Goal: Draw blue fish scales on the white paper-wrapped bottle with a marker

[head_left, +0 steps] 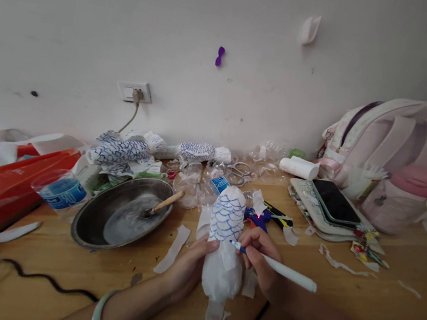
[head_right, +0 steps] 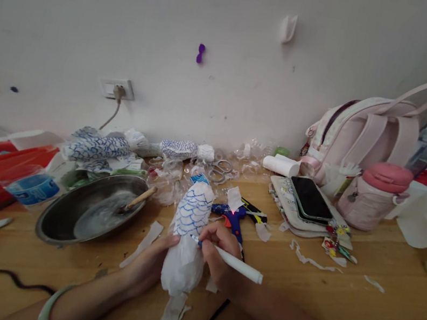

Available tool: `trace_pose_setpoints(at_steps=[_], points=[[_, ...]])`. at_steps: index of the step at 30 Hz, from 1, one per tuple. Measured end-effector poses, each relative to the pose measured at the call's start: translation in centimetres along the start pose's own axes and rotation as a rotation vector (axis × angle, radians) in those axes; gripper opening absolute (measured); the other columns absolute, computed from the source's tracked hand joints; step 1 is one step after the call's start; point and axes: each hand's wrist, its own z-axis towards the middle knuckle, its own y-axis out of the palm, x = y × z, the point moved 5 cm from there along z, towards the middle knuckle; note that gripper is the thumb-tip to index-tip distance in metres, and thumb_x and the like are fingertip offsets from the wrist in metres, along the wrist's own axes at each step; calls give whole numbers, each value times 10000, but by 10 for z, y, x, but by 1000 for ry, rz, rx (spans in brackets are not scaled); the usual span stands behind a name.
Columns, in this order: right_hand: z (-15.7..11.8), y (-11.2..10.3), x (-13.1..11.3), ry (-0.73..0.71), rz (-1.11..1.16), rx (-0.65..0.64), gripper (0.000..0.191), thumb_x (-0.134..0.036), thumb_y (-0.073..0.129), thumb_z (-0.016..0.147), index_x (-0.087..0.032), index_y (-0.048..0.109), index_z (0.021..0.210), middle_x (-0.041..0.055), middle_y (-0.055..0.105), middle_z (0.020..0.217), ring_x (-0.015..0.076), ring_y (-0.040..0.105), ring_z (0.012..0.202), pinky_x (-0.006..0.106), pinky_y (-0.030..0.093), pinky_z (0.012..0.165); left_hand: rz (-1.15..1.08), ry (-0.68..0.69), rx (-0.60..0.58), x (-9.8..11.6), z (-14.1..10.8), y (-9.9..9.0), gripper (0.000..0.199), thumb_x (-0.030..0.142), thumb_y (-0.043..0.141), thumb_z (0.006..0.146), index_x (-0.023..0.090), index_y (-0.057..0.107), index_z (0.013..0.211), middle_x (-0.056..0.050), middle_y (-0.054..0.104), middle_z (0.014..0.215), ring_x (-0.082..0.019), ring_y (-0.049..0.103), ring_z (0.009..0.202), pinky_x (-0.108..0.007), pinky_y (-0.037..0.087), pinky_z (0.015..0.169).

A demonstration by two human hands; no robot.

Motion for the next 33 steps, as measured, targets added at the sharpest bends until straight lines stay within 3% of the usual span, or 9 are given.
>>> trace_pose_setpoints(at_steps=[4, 10, 16, 19, 26, 33], points=[[-1, 0, -2, -58, -119, 21, 131, -298, 529, 832, -190, 561, 765, -4, 520, 688, 90, 405, 496, 219, 325, 447, -10, 4, -39, -4, 1, 0, 358, 355, 728, 741, 141, 699, 1026, -93, 735, 945, -238, 647, 846, -337, 454, 809], [-3, 3, -10, -154, -263, -21, 113, -242, 487, 838, -188, 574, 788, 19, 551, 706, 116, 435, 519, 245, 359, 457, 39, 39, -20, -11, 0, -4, 445, 480, 756, 714, 157, 691, 1014, -87, 712, 928, -258, 618, 942, -357, 436, 889], [-3, 7, -22, -226, -337, -49, 100, -239, 480, 838, -199, 552, 781, 7, 556, 673, 125, 473, 525, 250, 365, 469, 97, 2, 33, -10, 0, -4, 391, 402, 804, 695, 148, 685, 967, -63, 691, 846, -223, 622, 866, -341, 457, 862], [-2, 8, -25, -234, -392, -46, 101, -224, 468, 836, -200, 550, 781, 10, 566, 685, 130, 479, 546, 255, 368, 483, 116, -8, 53, -10, 0, -5, 396, 413, 807, 689, 146, 688, 956, -62, 686, 819, -245, 621, 911, -361, 449, 893], [0, 9, -26, -193, -484, -82, 122, -257, 486, 824, -194, 573, 765, -12, 502, 608, 124, 425, 500, 263, 329, 462, 166, 35, 72, -7, -1, -4, 380, 373, 808, 693, 156, 692, 983, -104, 704, 996, -291, 594, 1058, -390, 419, 960], [2, 9, -24, -116, -364, -85, 93, -260, 512, 771, -196, 553, 717, -6, 488, 588, 124, 413, 492, 258, 297, 452, 139, 21, 87, -10, -1, -7, 403, 376, 810, 684, 157, 687, 1000, -95, 703, 954, -274, 606, 995, -371, 433, 920]])
